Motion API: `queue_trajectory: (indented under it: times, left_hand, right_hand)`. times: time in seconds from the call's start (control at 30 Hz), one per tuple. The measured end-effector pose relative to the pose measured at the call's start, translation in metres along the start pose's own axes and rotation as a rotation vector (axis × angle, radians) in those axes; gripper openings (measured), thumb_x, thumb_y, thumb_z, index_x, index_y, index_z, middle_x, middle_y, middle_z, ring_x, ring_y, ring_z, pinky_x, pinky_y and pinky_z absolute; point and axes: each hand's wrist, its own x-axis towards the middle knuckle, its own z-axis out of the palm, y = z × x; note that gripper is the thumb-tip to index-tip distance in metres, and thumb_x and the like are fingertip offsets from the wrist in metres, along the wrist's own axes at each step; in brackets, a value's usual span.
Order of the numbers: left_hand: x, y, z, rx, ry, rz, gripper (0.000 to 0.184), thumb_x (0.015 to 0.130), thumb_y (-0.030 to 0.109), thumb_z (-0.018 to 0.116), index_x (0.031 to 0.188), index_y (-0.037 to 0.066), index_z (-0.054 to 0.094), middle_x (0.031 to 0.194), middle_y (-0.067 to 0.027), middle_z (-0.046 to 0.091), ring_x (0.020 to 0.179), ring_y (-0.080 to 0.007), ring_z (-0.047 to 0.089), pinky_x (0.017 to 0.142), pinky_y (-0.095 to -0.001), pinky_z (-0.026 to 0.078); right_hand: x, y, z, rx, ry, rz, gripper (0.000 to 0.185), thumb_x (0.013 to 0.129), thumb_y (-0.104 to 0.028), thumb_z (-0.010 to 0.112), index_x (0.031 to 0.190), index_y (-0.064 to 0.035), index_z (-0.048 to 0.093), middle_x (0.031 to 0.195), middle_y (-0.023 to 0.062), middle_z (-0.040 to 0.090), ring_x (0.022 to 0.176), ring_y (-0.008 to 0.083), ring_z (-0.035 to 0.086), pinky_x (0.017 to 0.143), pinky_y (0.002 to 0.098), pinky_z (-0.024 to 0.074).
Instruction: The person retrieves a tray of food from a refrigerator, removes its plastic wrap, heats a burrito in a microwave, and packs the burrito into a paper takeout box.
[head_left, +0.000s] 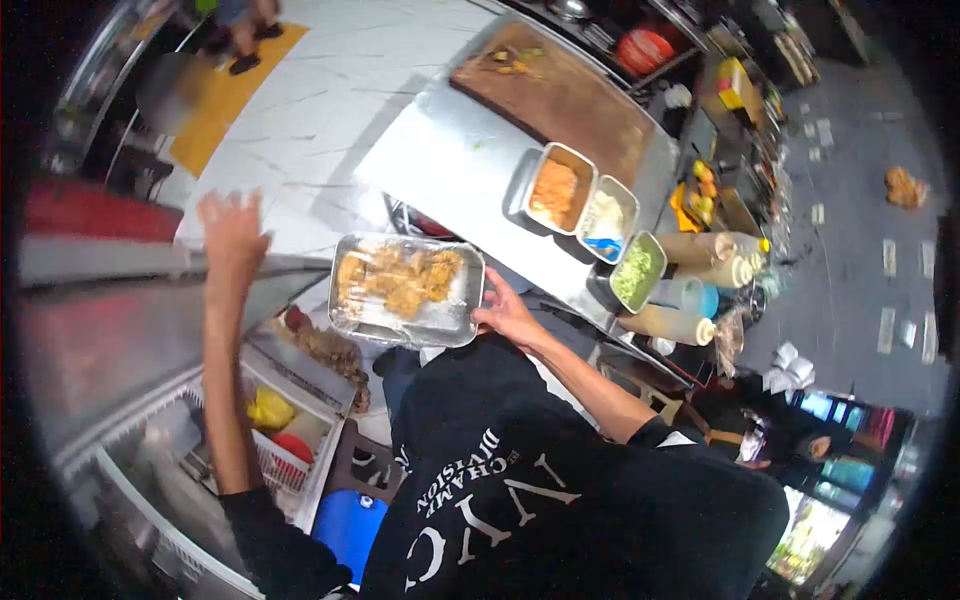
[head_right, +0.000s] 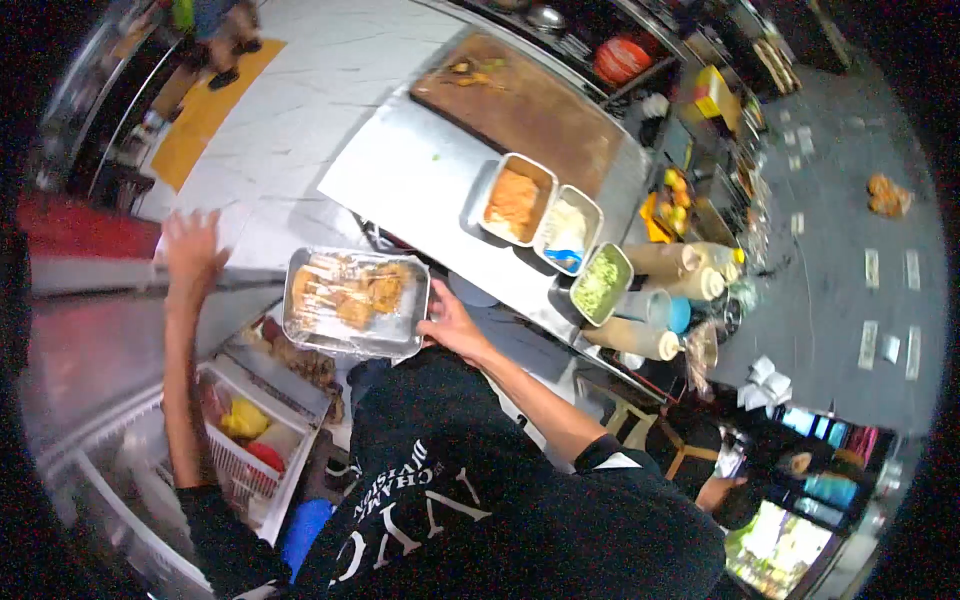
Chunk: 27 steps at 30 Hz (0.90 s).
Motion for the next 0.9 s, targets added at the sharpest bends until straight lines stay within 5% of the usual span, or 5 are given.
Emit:
queue_trajectory:
  times: [0.07, 0.23, 0.5, 0.73, 0.9]
  left_hand:
    - [0.001, -0.032, 0.065, -0.009, -0.629, -0.226, 0.043, 0.077, 0.015, 0.064, 0.119, 0.006, 0.058, 0.097, -0.0167, 0.064, 0.098, -0.0337, 0.059, 0.084, -0.0452, 0.044]
    - [-0.061, -0.036, 0.118, 0.242, -0.023, 0.138, 0.029, 0.084, 0.015, 0.059, 0.113, 0.011, 0.059, 0.085, -0.0096, 0.066, 0.083, -0.0258, 0.064, 0.074, -0.0413, 0.046]
    - [-0.168, 0.027, 0.078, 0.378, -0.718, 0.153, 0.028, 0.093, 0.022, 0.047, 0.118, 0.014, 0.056, 0.089, -0.0062, 0.063, 0.084, -0.0245, 0.06, 0.108, -0.047, 0.026]
    - [-0.246, 0.107, -0.001, -1.467, -0.271, -1.527, 0.058, 0.097, 0.04, 0.042, 0.147, 0.017, 0.025, 0.149, -0.0161, 0.026, 0.138, -0.0275, 0.026, 0.112, -0.0592, 0.008]
    - [-0.372, 0.094, 0.0, 0.147, -1.329, -0.166, 0.05, 0.092, 0.039, 0.048, 0.137, 0.019, 0.043, 0.143, -0.0186, 0.038, 0.135, -0.0423, 0.029, 0.111, -0.0642, 0.007]
  right_hand:
    - [-0.002, -0.013, -0.043, -0.029, 0.123, -0.004, 0.093, 0.082, -0.001, 0.062, 0.151, -0.011, 0.002, 0.125, 0.0166, 0.052, 0.09, 0.0171, 0.062, 0.069, 0.0292, 0.0549]
    - [0.0, -0.071, -0.138, 0.127, 0.447, -0.285, 0.081, 0.083, -0.002, 0.062, 0.147, -0.0063, 0.013, 0.115, 0.0157, 0.057, 0.086, 0.0201, 0.063, 0.066, 0.0315, 0.0567]
    - [0.058, -0.104, -0.304, 0.552, 0.77, -0.661, 0.047, 0.082, 0.0, 0.056, 0.124, -0.002, 0.036, 0.107, 0.0148, 0.055, 0.087, 0.0293, 0.062, 0.076, 0.0479, 0.0583]
    - [0.089, -0.12, -0.388, 0.6, 0.824, -0.574, 0.006, 0.084, -0.001, 0.056, 0.08, -0.0021, 0.051, 0.062, 0.0019, 0.043, 0.055, 0.0164, 0.049, 0.082, 0.0533, 0.0569]
    - [0.129, -0.12, -0.407, 0.591, 0.818, -0.478, 0.003, 0.085, -0.003, 0.057, 0.085, -0.0016, 0.054, 0.07, 0.0064, 0.054, 0.062, 0.0216, 0.057, 0.083, 0.0516, 0.0565]
